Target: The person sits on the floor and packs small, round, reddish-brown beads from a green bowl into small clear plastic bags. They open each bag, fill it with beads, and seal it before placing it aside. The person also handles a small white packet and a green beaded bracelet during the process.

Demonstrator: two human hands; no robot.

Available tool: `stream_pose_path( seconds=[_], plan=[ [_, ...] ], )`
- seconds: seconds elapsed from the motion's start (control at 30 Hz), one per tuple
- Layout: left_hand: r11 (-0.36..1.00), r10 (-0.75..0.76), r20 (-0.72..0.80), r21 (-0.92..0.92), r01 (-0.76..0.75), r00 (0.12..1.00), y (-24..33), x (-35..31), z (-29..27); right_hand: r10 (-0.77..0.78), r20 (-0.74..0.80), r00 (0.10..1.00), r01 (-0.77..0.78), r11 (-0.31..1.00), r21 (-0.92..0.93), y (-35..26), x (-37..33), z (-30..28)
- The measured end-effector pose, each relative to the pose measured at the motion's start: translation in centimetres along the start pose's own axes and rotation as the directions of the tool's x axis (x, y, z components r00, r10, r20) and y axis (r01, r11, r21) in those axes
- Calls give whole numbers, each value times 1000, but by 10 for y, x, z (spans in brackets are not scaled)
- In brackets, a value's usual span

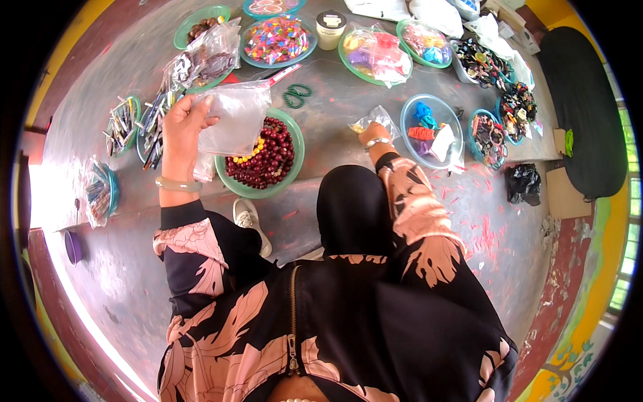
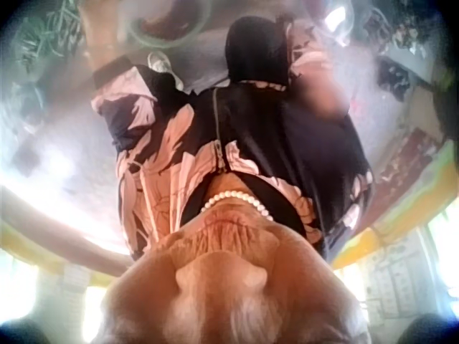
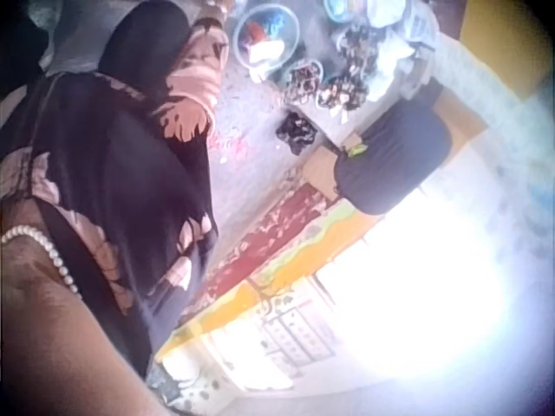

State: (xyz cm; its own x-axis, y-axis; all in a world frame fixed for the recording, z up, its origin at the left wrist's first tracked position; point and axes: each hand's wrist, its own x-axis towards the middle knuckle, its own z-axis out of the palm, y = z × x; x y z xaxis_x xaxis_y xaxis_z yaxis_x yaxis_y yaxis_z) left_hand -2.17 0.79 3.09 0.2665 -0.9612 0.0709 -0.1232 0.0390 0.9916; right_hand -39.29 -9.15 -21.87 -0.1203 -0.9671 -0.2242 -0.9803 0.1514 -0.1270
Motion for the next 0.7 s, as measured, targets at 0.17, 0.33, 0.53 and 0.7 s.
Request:
stream_pose_path(
  seconds=[0.17,0.33,0.53,0.7],
  plan=[
    [993,47,-178,119,-26,983,11,-5,-34,-374,172,911,364,927,84,-32,-10,-68],
    [987,-140,-246,46,156,959,11,3,-45,-638,234,734,437,706,557,-94,-56,-171],
    [983,107,207,127,-135,973,-20,-13,-31,-807,142,573,461,460,759,-181,-100,-201],
    [942,-14,466,302,-144,884,-38,-6,-34,-861,143,488,496,409,766,-204,-99,-168]
  ],
)
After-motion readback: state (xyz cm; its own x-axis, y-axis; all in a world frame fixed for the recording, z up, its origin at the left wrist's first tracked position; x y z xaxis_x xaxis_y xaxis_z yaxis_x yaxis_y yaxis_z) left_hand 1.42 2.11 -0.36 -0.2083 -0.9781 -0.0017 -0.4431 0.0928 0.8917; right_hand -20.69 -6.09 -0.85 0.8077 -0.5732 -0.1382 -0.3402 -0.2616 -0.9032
